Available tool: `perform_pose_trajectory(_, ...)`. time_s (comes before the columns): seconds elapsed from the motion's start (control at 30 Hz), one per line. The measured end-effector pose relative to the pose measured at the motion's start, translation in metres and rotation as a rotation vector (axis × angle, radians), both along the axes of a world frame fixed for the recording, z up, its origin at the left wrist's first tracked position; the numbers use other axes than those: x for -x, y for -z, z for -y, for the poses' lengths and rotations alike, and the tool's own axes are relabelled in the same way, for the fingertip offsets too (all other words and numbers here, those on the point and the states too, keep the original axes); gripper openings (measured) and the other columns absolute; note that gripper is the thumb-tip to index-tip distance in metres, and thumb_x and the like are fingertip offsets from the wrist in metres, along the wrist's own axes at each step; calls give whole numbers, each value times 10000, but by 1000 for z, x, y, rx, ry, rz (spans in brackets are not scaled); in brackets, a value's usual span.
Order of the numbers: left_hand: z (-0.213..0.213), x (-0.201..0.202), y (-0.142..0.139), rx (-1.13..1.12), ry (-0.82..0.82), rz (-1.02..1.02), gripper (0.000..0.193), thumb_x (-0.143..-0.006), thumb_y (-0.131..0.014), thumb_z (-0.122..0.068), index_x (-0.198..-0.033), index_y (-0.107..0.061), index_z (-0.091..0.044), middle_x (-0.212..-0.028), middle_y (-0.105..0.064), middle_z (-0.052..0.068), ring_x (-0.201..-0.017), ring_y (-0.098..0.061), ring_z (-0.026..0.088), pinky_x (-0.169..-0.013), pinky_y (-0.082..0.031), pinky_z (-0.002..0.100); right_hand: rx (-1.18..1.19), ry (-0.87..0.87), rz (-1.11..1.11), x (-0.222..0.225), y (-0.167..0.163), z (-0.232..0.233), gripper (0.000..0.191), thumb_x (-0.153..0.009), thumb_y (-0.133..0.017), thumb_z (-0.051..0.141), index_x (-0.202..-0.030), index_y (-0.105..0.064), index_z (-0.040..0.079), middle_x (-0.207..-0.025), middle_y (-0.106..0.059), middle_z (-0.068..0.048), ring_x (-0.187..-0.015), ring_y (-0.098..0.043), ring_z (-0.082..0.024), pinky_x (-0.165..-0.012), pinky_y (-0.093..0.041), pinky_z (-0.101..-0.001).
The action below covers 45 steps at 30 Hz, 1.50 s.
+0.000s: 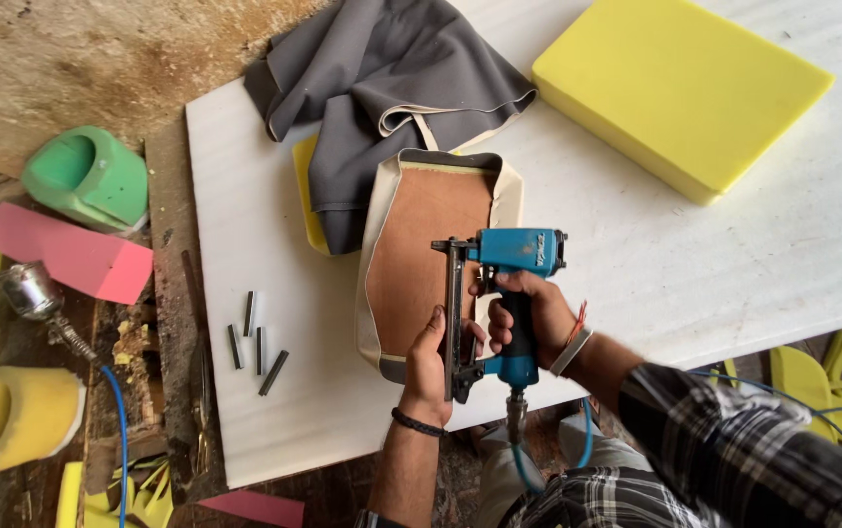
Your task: The person fits a beige fabric cover over a foam cushion on a work table, pulling and tucking the fabric around the edges. They use a pneumatic nail gun to fasten the cover, use a power driver on the cushion underside, and press the finished cushion flat on the table.
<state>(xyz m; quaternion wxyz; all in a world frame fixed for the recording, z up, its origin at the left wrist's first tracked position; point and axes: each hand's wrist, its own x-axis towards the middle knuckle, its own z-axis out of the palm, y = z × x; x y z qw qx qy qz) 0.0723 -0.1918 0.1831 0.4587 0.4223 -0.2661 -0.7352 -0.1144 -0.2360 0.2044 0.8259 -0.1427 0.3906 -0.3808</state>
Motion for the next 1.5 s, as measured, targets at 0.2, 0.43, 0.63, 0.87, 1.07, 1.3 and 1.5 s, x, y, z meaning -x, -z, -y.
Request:
perform_pose_trajectory(0.2, 49, -114, 35, 443, -321, 1226, 519, -877, -738, -336, -1303, -658, -50, -1286, -674, 81, -1200, -628, 232, -1039, -482, 375, 260, -302, -1092, 63, 25, 61, 508, -783, -834, 378, -1149, -772, 31, -806, -706, -79, -722, -663, -226, -687, -525, -404)
perform_pose_trajectory(0.43, 65, -160, 48, -155, 66, 563, 714, -792, -788, -255, -1428, -584, -3, -1299, -672, 108, -1145, -627, 217, -995, -464, 367, 518, -426, -1850, 160, 111, 45, 780, -867, -739, 246, -1609, -504, 304, -1166, -665, -214, -1118, -647, -378, -948, -535, -477)
perform_pose_trajectory(0.63, 76, -63, 7, 149, -68, 778, 753, -725, -857, -161, -1343, -466, 24, -1229, -616, 152, -1121, -616, 236, -948, -538, 385, 657, -93, -1547, 109, 102, 22, 516, -799, -809, 334, -1290, -703, 218, -1310, -621, -151, -1160, -624, -344, -951, -529, -442)
perform_pose_trajectory(0.87, 58, 4, -31, 314, -23, 623, 608, -1030, -572, -400, -1480, -485, 1, -1434, -596, 146, -1291, -566, 206, -1107, -446, 353, 543, -247, -596, 5, 52, -1, 407, -860, -815, 439, -952, -759, 47, -946, -631, -61, -895, -620, -191, -837, -508, -351)
perform_pose_trajectory(1.07, 45, -12, -12, 361, 32, 513, 616, -1098, -412, -371, -1607, -317, -37, -1625, -424, 129, -1484, -401, 224, -1226, -307, 363, 489, -45, -519, -7, 22, -10, 611, -737, -891, 324, -1167, -523, 94, -930, -646, -43, -853, -628, -136, -790, -558, -299)
perform_pose_trajectory(1.3, 40, -10, 1, 462, 36, 766, 597, -1107, -388, -385, -1608, -310, -70, -1629, -415, 138, -1482, -416, 235, -1204, -349, 368, 259, -247, -415, -4, 22, -1, 543, -836, -791, 317, -1267, -693, 3, -975, -753, -92, -805, -643, -216, -718, -547, -374)
perform_pose_trajectory(1.5, 41, -4, -1, 383, -41, 900, 581, -1087, -398, -400, -1606, -325, -149, -1562, -506, 145, -1364, -556, 265, -1110, -459, 372, 953, -187, -431, -12, 47, -12, 325, -960, -733, 309, -1048, -795, 1, -1420, -502, -119, -1311, -510, -242, -1085, -433, -394)
